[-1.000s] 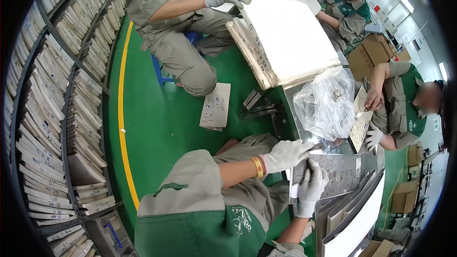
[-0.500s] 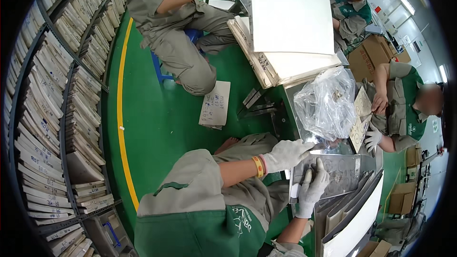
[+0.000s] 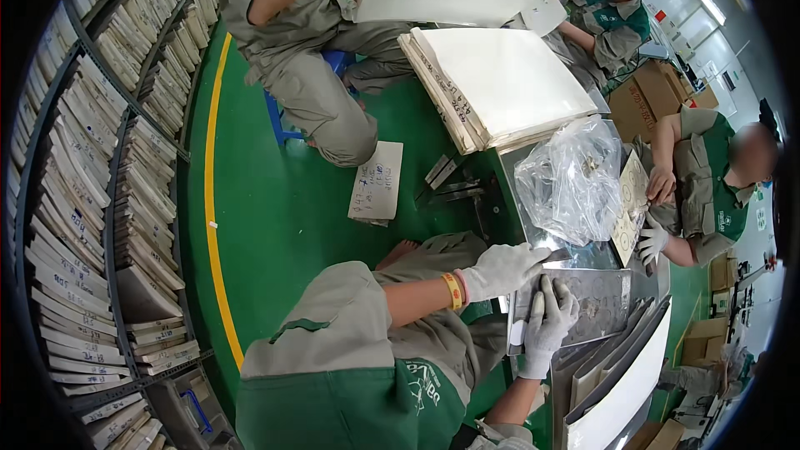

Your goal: Scrape and clean plastic circular parts from a metal tray using a tool.

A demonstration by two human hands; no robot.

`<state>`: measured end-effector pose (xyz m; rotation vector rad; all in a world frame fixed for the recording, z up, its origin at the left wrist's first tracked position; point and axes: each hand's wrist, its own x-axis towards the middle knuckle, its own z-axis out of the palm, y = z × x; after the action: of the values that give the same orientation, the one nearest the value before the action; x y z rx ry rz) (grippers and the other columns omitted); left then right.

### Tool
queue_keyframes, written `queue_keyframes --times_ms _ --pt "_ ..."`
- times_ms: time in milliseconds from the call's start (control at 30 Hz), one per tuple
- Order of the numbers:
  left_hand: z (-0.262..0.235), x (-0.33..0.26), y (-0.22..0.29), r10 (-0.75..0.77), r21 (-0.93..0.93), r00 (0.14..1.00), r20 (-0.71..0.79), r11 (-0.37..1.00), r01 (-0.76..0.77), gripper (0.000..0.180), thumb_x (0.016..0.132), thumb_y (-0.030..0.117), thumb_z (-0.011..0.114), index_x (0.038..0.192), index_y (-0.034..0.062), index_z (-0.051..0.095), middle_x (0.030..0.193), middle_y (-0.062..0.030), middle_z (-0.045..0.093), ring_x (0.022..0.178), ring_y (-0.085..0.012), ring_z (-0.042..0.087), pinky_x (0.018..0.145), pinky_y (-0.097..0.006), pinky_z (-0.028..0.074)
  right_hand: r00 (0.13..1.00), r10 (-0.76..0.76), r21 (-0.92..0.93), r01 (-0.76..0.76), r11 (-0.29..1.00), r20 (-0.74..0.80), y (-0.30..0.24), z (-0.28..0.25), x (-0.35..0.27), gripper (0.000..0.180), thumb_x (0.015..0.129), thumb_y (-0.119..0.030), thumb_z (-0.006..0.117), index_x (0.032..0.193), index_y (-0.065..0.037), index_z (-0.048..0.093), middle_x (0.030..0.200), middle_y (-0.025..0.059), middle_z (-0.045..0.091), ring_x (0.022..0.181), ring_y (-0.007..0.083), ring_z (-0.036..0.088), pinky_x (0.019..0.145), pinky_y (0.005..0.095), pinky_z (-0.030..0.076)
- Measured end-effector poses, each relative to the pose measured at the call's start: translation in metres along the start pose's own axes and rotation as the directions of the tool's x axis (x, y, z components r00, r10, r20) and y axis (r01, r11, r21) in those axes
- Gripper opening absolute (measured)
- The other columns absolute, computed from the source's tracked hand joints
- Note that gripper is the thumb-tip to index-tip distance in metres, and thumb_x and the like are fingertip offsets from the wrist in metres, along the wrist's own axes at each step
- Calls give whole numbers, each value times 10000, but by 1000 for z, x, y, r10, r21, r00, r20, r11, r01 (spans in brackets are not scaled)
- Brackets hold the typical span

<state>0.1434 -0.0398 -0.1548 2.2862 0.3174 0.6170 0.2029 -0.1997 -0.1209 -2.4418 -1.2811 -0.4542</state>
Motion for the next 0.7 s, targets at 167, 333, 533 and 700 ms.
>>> queue_keyframes --times_ms 167,333,533,700 --pt "2 0 -3 2 -15 1000 -14 1000 -2 379 949 341 504 1293 184 518 854 -132 619 639 -301 653 541 -417 534 999 -23 36 25 999 -36 -3 1 5 260 868 -165 608 1108 -101 683 1055 107 603 1012 313 531 929 443 399" --pt "1 -2 -1 3 1 1000 -8 1000 -3 377 943 337 511 1285 181 537 890 -141 625 649 -314 652 556 -426 532 999 35 147 -40 988 39 6 -4 10 209 870 -152 613 1052 -110 706 1003 106 628 956 300 565 878 414 437" --pt "0 -1 1 -3 -1 1000 16 1000 3 375 952 330 499 1295 180 523 859 -142 602 642 -316 645 538 -422 523 968 179 152 -206 967 176 14 -8 31 128 766 -156 718 889 -128 734 852 78 656 845 280 614 765 393 460" --pt "4 1 -2 17 7 1000 1 1000 -17 367 955 335 495 1288 183 511 857 -139 596 650 -314 643 534 -421 521 984 167 119 -174 978 65 14 7 28 108 810 -167 680 908 -123 690 890 90 613 824 309 593 720 424 455"
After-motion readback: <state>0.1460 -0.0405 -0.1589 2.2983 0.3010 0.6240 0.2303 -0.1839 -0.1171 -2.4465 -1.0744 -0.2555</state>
